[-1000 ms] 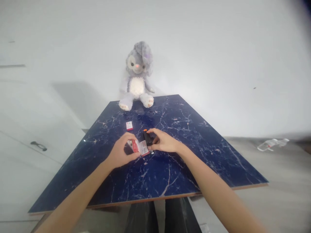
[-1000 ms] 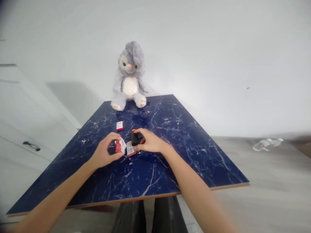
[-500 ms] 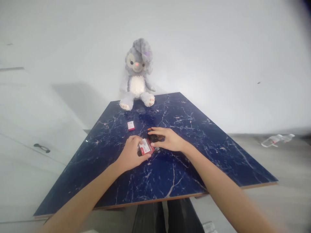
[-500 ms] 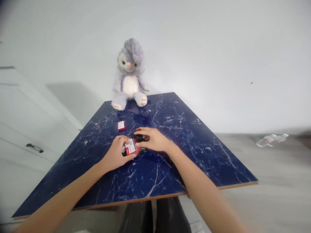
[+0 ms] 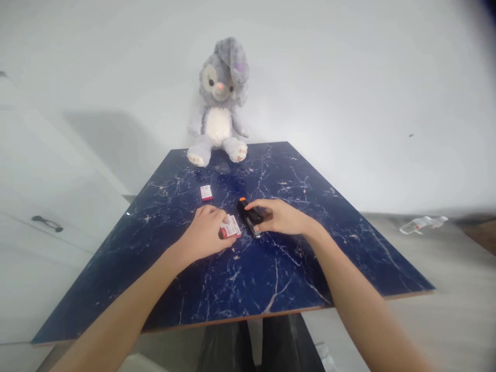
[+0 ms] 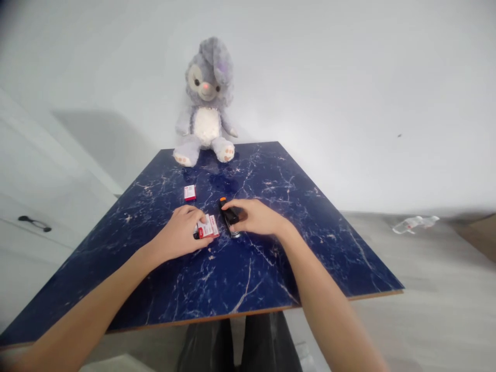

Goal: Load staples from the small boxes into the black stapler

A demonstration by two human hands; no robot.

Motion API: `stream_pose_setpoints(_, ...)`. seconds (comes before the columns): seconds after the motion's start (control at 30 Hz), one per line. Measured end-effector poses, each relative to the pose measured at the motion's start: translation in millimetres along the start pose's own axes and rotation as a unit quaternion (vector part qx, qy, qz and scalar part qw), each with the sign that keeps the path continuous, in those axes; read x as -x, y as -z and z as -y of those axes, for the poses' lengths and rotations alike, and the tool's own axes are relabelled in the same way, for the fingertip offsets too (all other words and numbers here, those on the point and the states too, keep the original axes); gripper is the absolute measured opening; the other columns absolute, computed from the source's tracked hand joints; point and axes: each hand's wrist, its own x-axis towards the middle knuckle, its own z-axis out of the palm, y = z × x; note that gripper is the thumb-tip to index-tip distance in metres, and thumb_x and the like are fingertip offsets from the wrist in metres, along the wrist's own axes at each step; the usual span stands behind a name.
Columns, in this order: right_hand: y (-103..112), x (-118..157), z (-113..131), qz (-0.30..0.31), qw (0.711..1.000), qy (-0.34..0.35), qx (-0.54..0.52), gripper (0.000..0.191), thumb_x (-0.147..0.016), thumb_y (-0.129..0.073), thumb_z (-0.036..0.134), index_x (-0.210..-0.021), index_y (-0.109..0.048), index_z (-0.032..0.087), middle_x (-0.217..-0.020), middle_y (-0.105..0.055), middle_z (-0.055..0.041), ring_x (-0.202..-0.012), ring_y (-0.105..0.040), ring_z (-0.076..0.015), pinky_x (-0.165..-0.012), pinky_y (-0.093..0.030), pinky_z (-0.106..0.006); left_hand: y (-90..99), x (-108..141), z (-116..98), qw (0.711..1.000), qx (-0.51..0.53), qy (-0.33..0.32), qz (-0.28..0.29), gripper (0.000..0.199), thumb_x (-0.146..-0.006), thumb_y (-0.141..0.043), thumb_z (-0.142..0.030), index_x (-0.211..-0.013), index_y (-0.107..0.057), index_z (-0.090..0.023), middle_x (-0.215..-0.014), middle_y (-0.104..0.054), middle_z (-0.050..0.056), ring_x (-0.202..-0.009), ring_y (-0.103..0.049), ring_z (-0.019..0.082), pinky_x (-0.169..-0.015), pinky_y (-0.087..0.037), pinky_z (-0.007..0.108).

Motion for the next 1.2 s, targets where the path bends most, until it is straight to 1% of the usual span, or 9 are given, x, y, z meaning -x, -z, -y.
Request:
stream_pose_setpoints(0.13,-17,-7,4,-0.054,0.997,0.055,-0.005,0.055,-0.074,-0.081,0.029,-0.127,-0.064,0.026,-0.12,-0.067,-0.0047,-0.089,-0.066,-0.0181,-0.083,-0.053,-0.031,-6.2,-2,-1,0.999,0.049,-0.002,0.003,0.047,-0.069,-0.077,-0.057,-0.093,-0.057,-0.022,-0.103,-0.063,0.008,-0.105,-0.056,0.031,-0.099,-0.04,0.047)
stream_pose_setpoints(0.43,-19,-3,15,-0.048,0.998,0.032,-0.016,0.069,-0.074,-0.08,0.027,-0.138,-0.054,0.028,-0.124,-0.065,-0.0049,-0.096,-0.068,-0.0212,-0.087,-0.053,-0.033,-5.0,4,-12,0.999,0.048,0.011,-0.002,0.048,-0.067,-0.079,-0.054,-0.097,-0.061,-0.021,-0.106,-0.062,0.01,-0.109,-0.053,0.033,-0.098,-0.042,0.049)
stream_pose_setpoints(0.53,-20,-4,13,-0.044,0.999,0.03,-0.013,0.073,-0.073,-0.081,0.028,-0.14,-0.051,0.028,-0.125,-0.064,-0.0047,-0.099,-0.067,-0.0219,-0.09,-0.053,-0.035,-0.3,5,-9,0.999,0.038,-0.025,-0.002,0.049,-0.074,-0.073,-0.057,-0.106,-0.063,-0.021,-0.113,-0.063,0.011,-0.117,-0.05,0.035,-0.103,-0.038,0.052)
stream_pose_setpoints(0.67,-22,-6,8,-0.035,0.999,0.011,-0.021,0.072,-0.073,-0.082,0.031,-0.137,-0.051,0.028,-0.122,-0.064,-0.0048,-0.092,-0.068,-0.0196,-0.087,-0.055,-0.036,15.4,6,18,0.997,0.05,-0.029,-0.045,0.038,-0.1,-0.04,-0.04,-0.13,-0.056,-0.024,-0.136,-0.056,0.009,-0.126,-0.047,0.028,-0.109,-0.033,0.049)
stream_pose_setpoints(0.8,-22,-8,7,-0.023,0.999,0.003,-0.039,0.07,-0.072,-0.082,0.032,-0.135,-0.052,0.027,-0.123,-0.063,-0.0062,-0.089,-0.067,-0.0183,-0.083,-0.057,-0.035,22.3,12,47,0.998,0.035,0.024,0.036,0.048,-0.095,-0.049,-0.047,-0.136,-0.054,-0.022,-0.132,-0.059,0.011,-0.119,-0.052,0.03,-0.104,-0.039,0.049)
stream_pose_setpoints(0.9,-21,-8,8,-0.024,0.999,0.011,-0.034,0.07,-0.073,-0.082,0.031,-0.136,-0.052,0.027,-0.121,-0.063,-0.0065,-0.091,-0.067,-0.0193,-0.083,-0.057,-0.036,13.4,13,59,0.996,0.056,0.031,0.055,0.053,-0.092,-0.053,-0.055,-0.135,-0.055,-0.025,-0.129,-0.061,0.009,-0.119,-0.054,0.029,-0.104,-0.042,0.046)
stream_pose_setpoints(1.0,-21,-7,7,-0.017,0.999,0.007,-0.039,0.072,-0.073,-0.082,0.034,-0.137,-0.05,0.027,-0.122,-0.063,-0.0078,-0.087,-0.067,-0.019,-0.082,-0.057,-0.037,-1.8,4,75,0.993,0.072,0.081,-0.052,0.048,-0.098,-0.04,-0.049,-0.138,-0.052,-0.024,-0.134,-0.058,0.01,-0.123,-0.054,0.027,-0.106,-0.041,0.044)
stream_pose_setpoints(1.07,-21,-6,7,-0.011,0.999,0.003,-0.044,0.072,-0.074,-0.082,0.035,-0.138,-0.049,0.027,-0.124,-0.061,-0.0083,-0.085,-0.068,-0.0184,-0.081,-0.057,-0.037,-11.3,-6,91,0.988,0.023,0.113,-0.103,0.05,-0.097,-0.042,-0.046,-0.14,-0.05,-0.02,-0.146,-0.049,0.015,-0.136,-0.043,0.031,-0.112,-0.033,0.049)
stream_pose_setpoints(1.2,-22,-6,7,-0.007,0.999,-0.002,-0.038,0.072,-0.075,-0.081,0.035,-0.138,-0.048,0.028,-0.123,-0.062,-0.0075,-0.087,-0.069,-0.0193,-0.083,-0.056,-0.037,-21.3,-25,112,0.993,-0.03,0.105,-0.053,0.047,-0.094,-0.05,-0.045,-0.133,-0.057,-0.02,-0.155,-0.039,0.015,-0.143,-0.035,0.035,-0.115,-0.029,0.053)
